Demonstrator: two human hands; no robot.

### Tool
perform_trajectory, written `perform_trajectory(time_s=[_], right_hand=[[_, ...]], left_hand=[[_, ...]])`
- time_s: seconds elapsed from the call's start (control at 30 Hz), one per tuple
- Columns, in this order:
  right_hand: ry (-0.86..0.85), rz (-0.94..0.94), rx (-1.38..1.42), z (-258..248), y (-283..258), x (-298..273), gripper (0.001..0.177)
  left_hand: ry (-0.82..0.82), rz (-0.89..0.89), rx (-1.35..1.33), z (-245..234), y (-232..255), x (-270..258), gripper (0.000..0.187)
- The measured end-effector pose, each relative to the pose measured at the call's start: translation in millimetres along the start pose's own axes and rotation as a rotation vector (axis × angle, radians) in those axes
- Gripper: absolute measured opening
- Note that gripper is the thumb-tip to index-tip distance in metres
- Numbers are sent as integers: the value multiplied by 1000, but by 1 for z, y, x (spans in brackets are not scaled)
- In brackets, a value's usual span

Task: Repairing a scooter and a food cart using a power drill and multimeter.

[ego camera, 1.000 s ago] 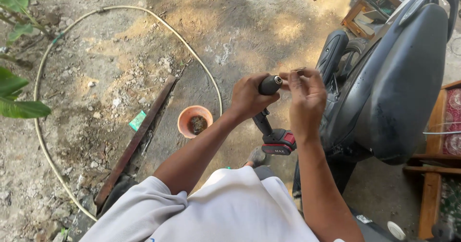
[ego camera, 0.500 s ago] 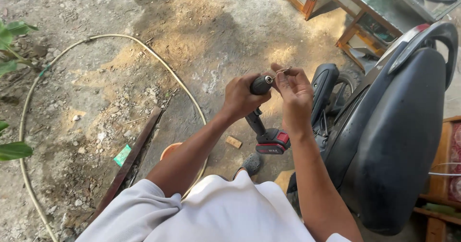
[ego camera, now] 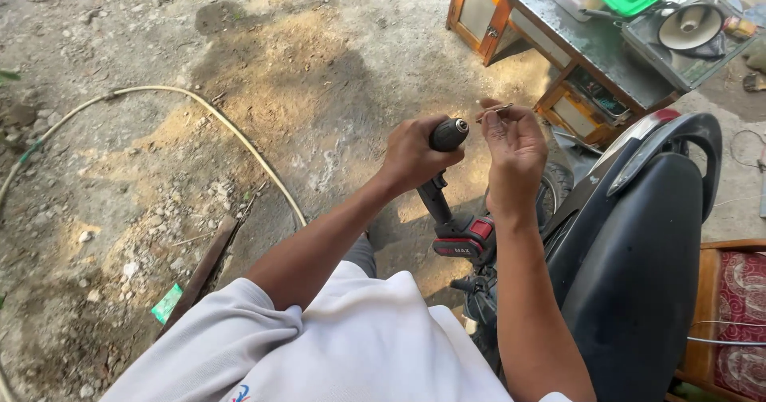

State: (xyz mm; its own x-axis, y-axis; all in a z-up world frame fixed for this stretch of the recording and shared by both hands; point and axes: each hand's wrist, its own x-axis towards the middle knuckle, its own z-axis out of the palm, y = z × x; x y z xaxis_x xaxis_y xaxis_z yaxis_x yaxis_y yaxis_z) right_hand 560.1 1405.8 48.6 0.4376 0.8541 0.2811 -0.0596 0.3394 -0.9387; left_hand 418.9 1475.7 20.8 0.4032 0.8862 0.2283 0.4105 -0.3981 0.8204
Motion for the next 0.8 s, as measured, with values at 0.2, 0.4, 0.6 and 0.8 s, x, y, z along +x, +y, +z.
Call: perform_trajectory(time_s=[0.2, 0.4, 0.6, 0.8], right_hand=[[9, 10, 46, 6, 32, 89, 8], [85, -29, -138, 14, 74, 201, 8], [190, -37, -156, 17, 99, 290, 11], [265, 53, 77, 23, 108, 353, 9]], left_hand=[[-47, 86, -61, 18, -27, 104, 29], [-131, 123, -58, 25, -60, 231, 31], [-197, 148, -56, 29, -72, 335, 30], [-219, 143, -52, 45, -78, 405, 31]])
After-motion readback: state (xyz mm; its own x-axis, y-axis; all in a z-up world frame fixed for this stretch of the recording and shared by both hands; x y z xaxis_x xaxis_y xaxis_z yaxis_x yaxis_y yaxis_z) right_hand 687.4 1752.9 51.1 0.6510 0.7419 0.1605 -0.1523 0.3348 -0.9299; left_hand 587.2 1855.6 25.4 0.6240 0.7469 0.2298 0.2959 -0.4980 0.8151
